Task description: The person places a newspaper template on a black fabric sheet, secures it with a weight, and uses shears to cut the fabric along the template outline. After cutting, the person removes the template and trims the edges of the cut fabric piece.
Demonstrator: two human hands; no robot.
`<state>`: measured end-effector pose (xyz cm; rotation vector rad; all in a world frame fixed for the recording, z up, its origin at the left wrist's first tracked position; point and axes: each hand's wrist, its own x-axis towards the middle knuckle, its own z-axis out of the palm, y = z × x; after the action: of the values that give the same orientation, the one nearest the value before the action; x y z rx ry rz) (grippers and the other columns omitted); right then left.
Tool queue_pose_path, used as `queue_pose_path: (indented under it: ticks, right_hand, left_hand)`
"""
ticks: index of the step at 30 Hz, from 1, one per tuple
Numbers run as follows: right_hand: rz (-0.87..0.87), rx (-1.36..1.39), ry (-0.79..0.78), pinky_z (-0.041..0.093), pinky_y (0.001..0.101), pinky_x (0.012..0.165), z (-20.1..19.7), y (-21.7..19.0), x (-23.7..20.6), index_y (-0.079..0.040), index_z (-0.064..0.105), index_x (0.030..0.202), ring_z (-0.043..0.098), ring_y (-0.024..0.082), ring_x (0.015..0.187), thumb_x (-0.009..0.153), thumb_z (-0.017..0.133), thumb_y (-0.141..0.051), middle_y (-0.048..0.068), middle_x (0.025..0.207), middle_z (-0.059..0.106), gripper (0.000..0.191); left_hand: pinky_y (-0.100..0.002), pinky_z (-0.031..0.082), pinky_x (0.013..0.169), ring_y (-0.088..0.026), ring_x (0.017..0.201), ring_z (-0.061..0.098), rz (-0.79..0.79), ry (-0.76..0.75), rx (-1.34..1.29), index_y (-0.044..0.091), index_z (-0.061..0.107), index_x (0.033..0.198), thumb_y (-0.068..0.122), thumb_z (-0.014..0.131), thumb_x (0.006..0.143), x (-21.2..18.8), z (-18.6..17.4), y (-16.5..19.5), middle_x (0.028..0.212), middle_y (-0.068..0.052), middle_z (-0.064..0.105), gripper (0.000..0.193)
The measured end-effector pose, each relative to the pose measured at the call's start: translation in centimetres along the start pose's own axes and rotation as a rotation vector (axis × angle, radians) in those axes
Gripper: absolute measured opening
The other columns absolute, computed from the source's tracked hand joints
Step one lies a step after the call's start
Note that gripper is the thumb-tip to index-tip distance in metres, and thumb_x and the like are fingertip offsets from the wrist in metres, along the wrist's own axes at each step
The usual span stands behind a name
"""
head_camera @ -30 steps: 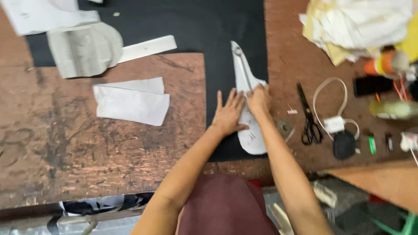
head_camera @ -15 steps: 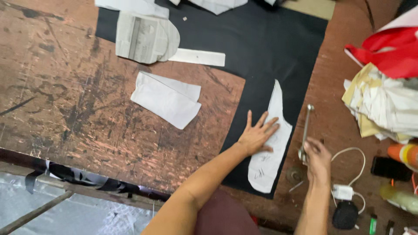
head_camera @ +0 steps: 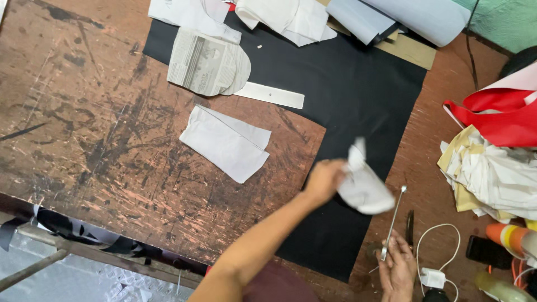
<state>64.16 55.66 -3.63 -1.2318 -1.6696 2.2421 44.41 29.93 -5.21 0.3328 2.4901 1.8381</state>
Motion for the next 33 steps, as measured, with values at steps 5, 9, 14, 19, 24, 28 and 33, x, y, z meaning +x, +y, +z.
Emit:
queue_pose_path:
  ticks: [5, 9, 14, 19, 24, 28, 33]
  right_hand:
    - [-0.032, -0.039, -0.153, 0.039, 0.0189, 0.050, 7.0, 0.3, 0.2, 0.004, 0.062, 0.127, 0.043, 0.002, 0.052, 0.099, 0.061, -0.003, 0.006, 0.088, 0.067, 0.029]
    - [0.002, -0.124, -0.259, 0.039, 0.0171, 0.050, 14.2, 1.7, 0.3, 0.004, 0.063, 0.126, 0.051, 0.004, 0.058, 0.098, 0.063, -0.003, 0.006, 0.085, 0.067, 0.028]
    - [0.059, -0.182, -0.395, 0.049, 0.0217, 0.056, 22.3, 3.5, -1.1, 0.004, 0.064, 0.123, 0.062, 0.009, 0.066, 0.095, 0.064, -0.002, 0.006, 0.085, 0.068, 0.029]
    - [0.074, -0.255, -0.448, 0.050, 0.0260, 0.053, 27.7, 4.4, -3.4, 0.003, 0.065, 0.120, 0.061, 0.011, 0.062, 0.093, 0.066, -0.003, 0.005, 0.079, 0.066, 0.028]
    - [-0.018, -0.317, -0.422, 0.049, 0.0252, 0.053, 31.2, 3.9, -4.9, 0.002, 0.067, 0.121, 0.060, 0.009, 0.064, 0.091, 0.068, -0.001, 0.001, 0.078, 0.063, 0.030]
    - [-0.218, -0.416, -0.433, 0.051, 0.0261, 0.054, 37.3, 2.2, -1.3, 0.000, 0.066, 0.123, 0.063, 0.010, 0.064, 0.093, 0.067, -0.002, 0.001, 0.074, 0.063, 0.030]
    - [-0.612, -0.841, -0.339, 0.054, 0.0320, 0.069, 44.1, 0.3, 3.2, -0.007, 0.069, 0.125, 0.068, 0.019, 0.077, 0.093, 0.073, -0.007, 0.007, 0.086, 0.070, 0.032]
  left_hand:
    - [-0.043, 0.046, 0.110, -0.034, 0.129, 0.062, -0.052, 0.572, -0.112, 0.002, 0.058, 0.137, 0.010, 0.064, 0.099, 4.9, -15.7, -3.8, 0.134, -0.021, 0.066, 0.039]
    - [-0.052, 0.044, 0.103, -0.037, 0.111, 0.061, -0.369, 0.640, 0.259, 0.014, 0.054, 0.146, 0.029, 0.071, 0.097, 8.5, -29.2, -8.3, 0.118, -0.021, 0.068, 0.054]
    - [-0.064, 0.034, 0.090, -0.045, 0.119, 0.050, -0.326, 0.760, 0.894, 0.011, 0.041, 0.144, 0.039, 0.090, 0.067, 10.6, -36.5, -10.9, 0.126, -0.028, 0.059, 0.095]
    - [-0.064, 0.036, 0.098, -0.039, 0.123, 0.053, -0.569, 0.643, 0.568, 0.014, 0.032, 0.156, 0.019, 0.087, 0.074, 13.2, -38.2, -12.1, 0.127, -0.017, 0.062, 0.099]
    - [-0.054, 0.059, 0.098, -0.035, 0.116, 0.069, -0.158, 0.708, 0.042, 0.014, 0.035, 0.158, 0.004, 0.082, 0.078, 12.7, -39.6, -12.7, 0.129, -0.020, 0.066, 0.094]
    - [-0.051, 0.057, 0.080, -0.029, 0.112, 0.066, -0.542, 0.519, -0.695, 0.025, 0.023, 0.158, 0.009, 0.073, 0.088, 10.6, -40.7, -11.0, 0.130, -0.010, 0.060, 0.087]
    - [-0.040, 0.064, 0.087, -0.030, 0.110, 0.071, -0.522, 0.830, -1.008, 0.015, 0.051, 0.150, -0.014, 0.064, 0.084, 9.8, -40.5, -8.8, 0.135, -0.023, 0.064, 0.074]
